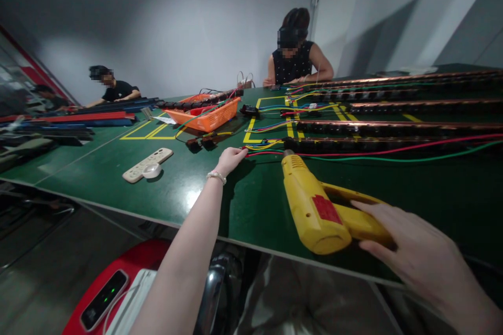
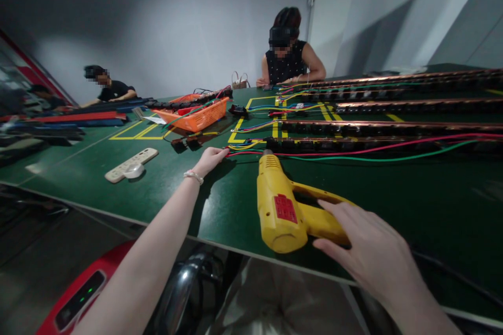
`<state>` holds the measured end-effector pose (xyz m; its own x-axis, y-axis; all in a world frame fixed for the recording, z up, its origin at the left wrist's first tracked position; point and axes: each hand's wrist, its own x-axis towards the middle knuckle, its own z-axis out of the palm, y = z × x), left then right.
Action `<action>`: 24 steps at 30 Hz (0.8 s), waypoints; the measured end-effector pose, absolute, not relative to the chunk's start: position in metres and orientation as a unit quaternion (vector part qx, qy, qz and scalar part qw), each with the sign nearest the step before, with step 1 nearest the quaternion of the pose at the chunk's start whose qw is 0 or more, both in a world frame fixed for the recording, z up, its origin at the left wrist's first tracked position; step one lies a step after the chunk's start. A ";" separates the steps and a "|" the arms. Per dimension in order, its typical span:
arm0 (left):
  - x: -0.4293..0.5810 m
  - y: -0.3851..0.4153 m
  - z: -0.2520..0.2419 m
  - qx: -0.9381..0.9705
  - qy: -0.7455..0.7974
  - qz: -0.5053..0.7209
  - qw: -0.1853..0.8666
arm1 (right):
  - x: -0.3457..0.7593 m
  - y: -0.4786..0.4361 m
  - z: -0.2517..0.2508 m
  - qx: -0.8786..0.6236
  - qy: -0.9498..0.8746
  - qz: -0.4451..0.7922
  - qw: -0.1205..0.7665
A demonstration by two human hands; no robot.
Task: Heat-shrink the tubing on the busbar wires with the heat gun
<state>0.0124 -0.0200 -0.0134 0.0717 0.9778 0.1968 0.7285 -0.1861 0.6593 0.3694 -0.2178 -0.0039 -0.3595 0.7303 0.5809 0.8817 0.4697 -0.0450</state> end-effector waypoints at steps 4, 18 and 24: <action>0.015 -0.021 -0.012 0.704 0.613 0.302 0.191 | 0.377 -0.231 -0.005 -0.591 -0.767 -0.092 0.233; 0.016 -0.019 -0.014 0.711 0.610 0.310 0.164 | 0.288 -0.229 -0.010 -0.477 -0.801 -0.217 0.289; 0.016 -0.020 -0.015 0.708 0.597 0.331 0.179 | 0.257 -0.225 -0.011 -0.467 -0.814 -0.143 0.314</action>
